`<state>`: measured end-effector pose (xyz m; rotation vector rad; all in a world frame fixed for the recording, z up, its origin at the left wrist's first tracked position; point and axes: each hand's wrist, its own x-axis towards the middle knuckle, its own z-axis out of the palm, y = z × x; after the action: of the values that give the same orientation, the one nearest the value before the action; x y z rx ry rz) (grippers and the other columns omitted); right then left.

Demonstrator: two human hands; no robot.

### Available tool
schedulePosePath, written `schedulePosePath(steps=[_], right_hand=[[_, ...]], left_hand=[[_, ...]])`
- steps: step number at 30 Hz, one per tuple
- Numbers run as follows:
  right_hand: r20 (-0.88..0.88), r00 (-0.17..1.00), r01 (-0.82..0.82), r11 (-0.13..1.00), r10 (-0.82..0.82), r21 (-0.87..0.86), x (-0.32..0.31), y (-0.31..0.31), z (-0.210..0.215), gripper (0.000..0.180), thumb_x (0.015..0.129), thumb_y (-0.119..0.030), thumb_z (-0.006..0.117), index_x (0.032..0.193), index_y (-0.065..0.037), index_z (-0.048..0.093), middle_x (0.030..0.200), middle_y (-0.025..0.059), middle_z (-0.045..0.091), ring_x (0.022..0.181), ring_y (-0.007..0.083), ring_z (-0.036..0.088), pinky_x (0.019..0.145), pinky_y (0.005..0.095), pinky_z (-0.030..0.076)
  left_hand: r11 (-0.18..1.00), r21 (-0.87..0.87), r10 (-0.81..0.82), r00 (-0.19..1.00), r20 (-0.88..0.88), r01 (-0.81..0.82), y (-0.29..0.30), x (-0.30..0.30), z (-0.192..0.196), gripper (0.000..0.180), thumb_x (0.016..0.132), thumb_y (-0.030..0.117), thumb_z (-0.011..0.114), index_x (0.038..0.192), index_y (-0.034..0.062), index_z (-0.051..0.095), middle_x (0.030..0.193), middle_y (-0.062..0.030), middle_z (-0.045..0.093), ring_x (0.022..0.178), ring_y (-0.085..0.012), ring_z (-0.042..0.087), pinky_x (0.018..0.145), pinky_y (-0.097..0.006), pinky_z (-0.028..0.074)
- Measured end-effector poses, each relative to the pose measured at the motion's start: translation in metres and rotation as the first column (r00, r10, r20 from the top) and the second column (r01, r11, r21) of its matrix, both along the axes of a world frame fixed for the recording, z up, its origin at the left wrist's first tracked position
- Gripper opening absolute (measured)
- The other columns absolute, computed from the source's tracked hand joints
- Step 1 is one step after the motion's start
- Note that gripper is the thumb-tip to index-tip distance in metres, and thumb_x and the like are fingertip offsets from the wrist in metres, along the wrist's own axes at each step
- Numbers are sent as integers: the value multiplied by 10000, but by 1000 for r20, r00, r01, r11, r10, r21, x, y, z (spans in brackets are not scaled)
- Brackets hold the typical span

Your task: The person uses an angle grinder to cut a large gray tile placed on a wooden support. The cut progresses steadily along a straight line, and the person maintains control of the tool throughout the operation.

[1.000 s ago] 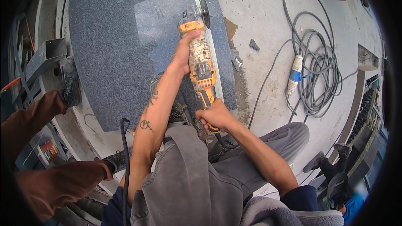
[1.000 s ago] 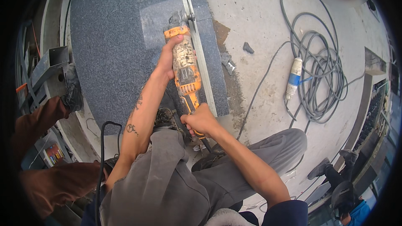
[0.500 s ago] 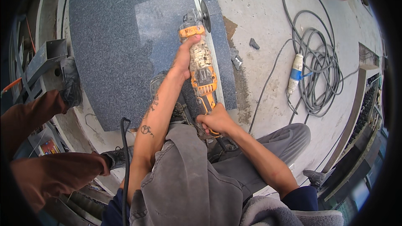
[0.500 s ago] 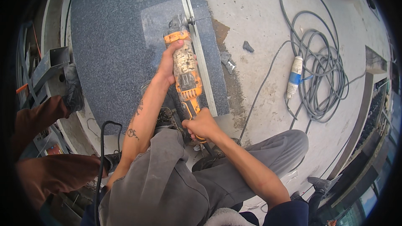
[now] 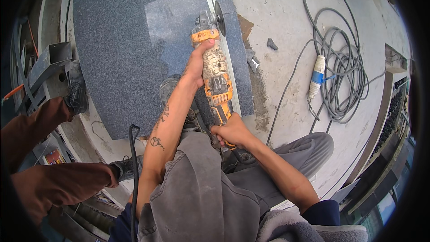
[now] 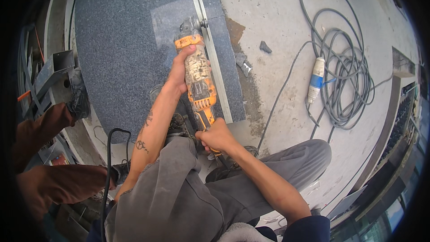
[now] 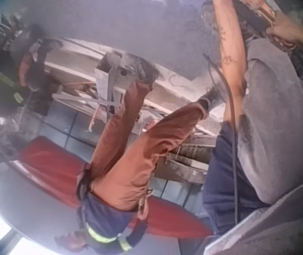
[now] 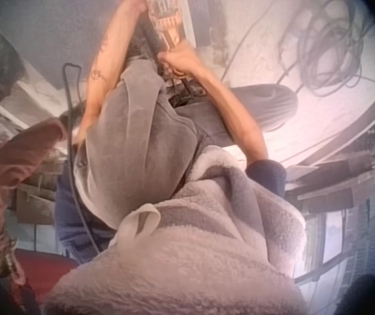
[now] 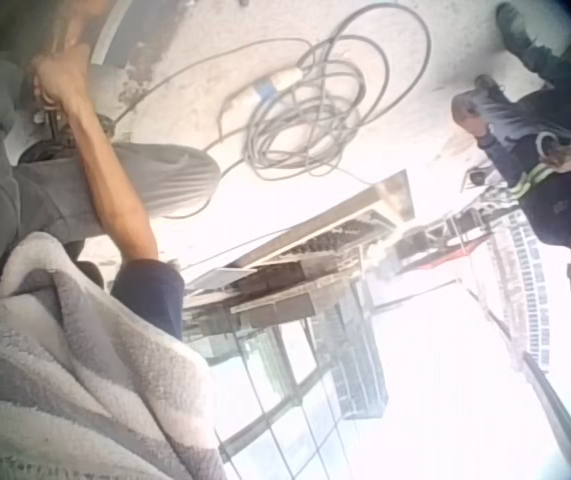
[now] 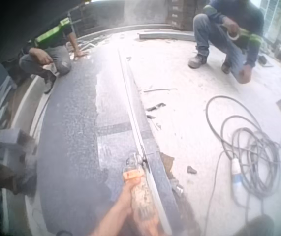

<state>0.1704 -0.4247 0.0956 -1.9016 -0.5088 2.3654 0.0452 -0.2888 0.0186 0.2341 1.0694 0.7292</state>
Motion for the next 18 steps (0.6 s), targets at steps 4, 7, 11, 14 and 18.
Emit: schedulePosePath(steps=[4,7,11,14,18], right_hand=[[-11,1000,23,1000,-24,-5,0,-3,0,206,740,-20,676,594,41,544,535,93,568,417,165,550,393,319,443],[-9,1000,11,1000,-11,-11,0,-5,0,167,751,-10,657,621,46,568,527,79,568,423,151,550,396,305,455],[-14,1000,8,1000,-8,-3,1,-8,0,178,754,-11,659,617,43,559,526,84,566,420,154,549,394,312,450],[-17,1000,10,1000,-10,-10,2,-10,0,200,748,-20,672,609,44,544,529,92,565,420,160,546,394,318,439],[-23,999,23,1000,-23,-12,3,-13,-1,197,755,-15,666,612,44,544,528,94,562,422,159,543,393,319,431]], left_hand=[[1000,-6,-1,1000,-10,1,-2,1,0,537,840,439,610,1146,5,535,798,-137,663,673,-214,702,585,-341,612],[1000,13,-8,1000,-7,8,-5,1,2,540,841,440,609,1152,5,532,804,-140,662,680,-216,703,587,-341,612],[1000,6,-5,1000,-20,5,-8,1,3,543,843,440,607,1161,7,525,816,-147,661,693,-224,704,595,-342,613],[1000,-3,-11,1000,-22,11,-10,2,4,546,844,441,606,1169,10,521,820,-150,660,698,-229,704,600,-344,613],[1000,0,-16,999,-28,16,-13,2,3,548,843,444,607,1174,16,524,820,-150,661,700,-232,704,602,-348,612]])
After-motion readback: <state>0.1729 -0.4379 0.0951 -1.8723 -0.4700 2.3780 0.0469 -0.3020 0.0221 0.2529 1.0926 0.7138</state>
